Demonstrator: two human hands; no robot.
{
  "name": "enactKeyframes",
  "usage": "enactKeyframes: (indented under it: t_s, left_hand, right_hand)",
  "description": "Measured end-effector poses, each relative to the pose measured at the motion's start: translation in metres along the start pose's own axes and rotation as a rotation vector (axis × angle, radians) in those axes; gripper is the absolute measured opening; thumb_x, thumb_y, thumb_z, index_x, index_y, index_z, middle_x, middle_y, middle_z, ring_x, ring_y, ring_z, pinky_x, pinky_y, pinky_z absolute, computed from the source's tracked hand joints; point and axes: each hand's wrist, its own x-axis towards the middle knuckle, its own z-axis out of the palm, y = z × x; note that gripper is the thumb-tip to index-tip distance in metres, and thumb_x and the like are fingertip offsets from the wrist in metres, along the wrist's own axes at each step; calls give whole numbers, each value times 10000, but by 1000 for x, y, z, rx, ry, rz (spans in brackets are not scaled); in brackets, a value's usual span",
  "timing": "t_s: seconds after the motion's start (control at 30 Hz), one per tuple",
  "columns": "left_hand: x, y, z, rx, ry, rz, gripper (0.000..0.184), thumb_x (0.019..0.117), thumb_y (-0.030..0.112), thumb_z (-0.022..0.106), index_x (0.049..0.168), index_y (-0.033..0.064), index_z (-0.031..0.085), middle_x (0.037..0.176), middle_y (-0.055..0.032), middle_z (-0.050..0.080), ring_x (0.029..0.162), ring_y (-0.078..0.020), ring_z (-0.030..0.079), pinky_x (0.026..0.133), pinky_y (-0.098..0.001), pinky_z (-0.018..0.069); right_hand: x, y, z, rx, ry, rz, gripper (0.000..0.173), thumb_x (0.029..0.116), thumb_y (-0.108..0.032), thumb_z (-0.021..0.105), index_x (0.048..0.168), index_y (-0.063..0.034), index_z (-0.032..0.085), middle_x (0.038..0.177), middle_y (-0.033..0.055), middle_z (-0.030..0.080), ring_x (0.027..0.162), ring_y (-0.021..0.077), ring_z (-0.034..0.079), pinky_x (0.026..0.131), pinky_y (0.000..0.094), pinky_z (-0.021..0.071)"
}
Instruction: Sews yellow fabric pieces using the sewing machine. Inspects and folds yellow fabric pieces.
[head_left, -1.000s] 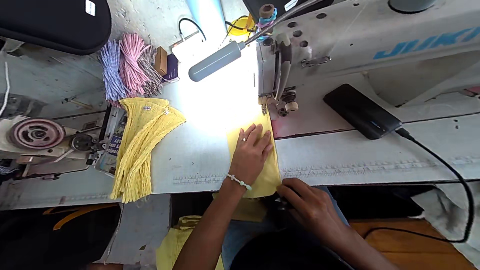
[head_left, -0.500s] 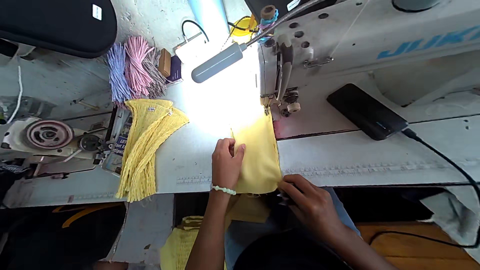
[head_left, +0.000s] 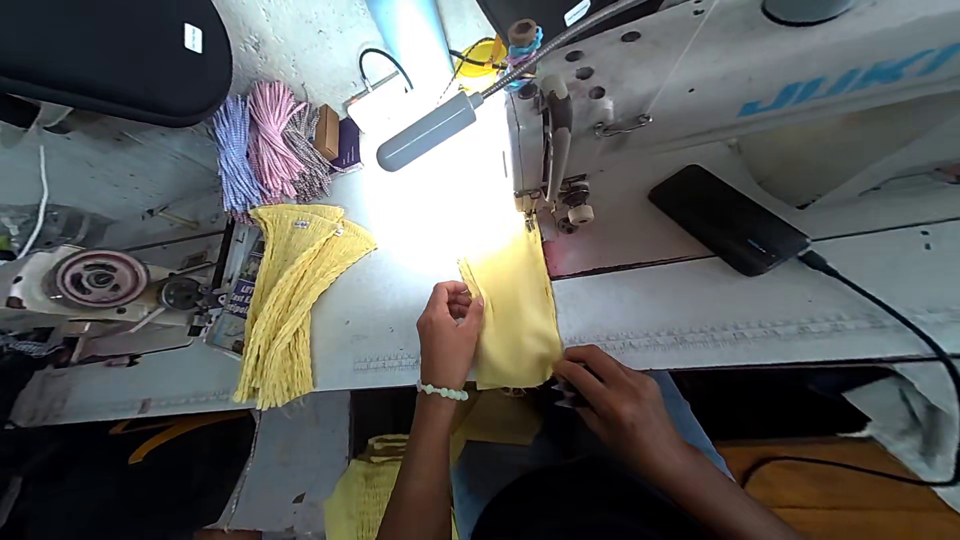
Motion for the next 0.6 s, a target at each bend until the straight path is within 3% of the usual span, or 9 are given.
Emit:
enactKeyframes:
  t_s: [0.13, 0.33, 0.43, 0.6]
  left_hand:
    - [6, 10, -1, 105, -59, -49, 391, 939, 127, 712, 1282, -20, 594, 956, -113, 719, 827, -173, 701, 782, -341, 568]
    - [14, -4, -14, 164, 55, -18, 256, 943, 52, 660, 1187, -21, 634, 908, -114, 681, 736, -164, 650, 701, -324, 544]
    - [16, -7, -15, 224, 78, -7, 198, 935, 31, 657, 1125, -22, 664, 927, -143, 675, 782, -204, 663, 730, -350, 551]
    - [24, -12, -19, 321, 74, 55, 187, 943, 42, 676, 1119, -19, 683, 1000, -182, 679, 883, -287, 684, 806, -437, 563]
  right_hand:
    - [0, 1, -1, -1, 3, -27, 107, 888, -73, 622, 926, -82, 721, 922, 108, 697, 698, 190, 666, 542, 255, 525]
    - [-1, 0, -2, -18, 4, -69, 100, 910, -61, 608, 936, -78, 703, 907, 103, 682, 698, 192, 651, 539, 253, 514]
    - [1, -2, -2, -36, -6, -91, 111, 907, -41, 599, 939, -65, 703, 904, 110, 680, 692, 203, 647, 535, 262, 514]
    - [0, -4, -1, -84, -9, -103, 125, 928, -23, 579, 947, -65, 694, 924, 117, 677, 704, 207, 645, 542, 262, 510]
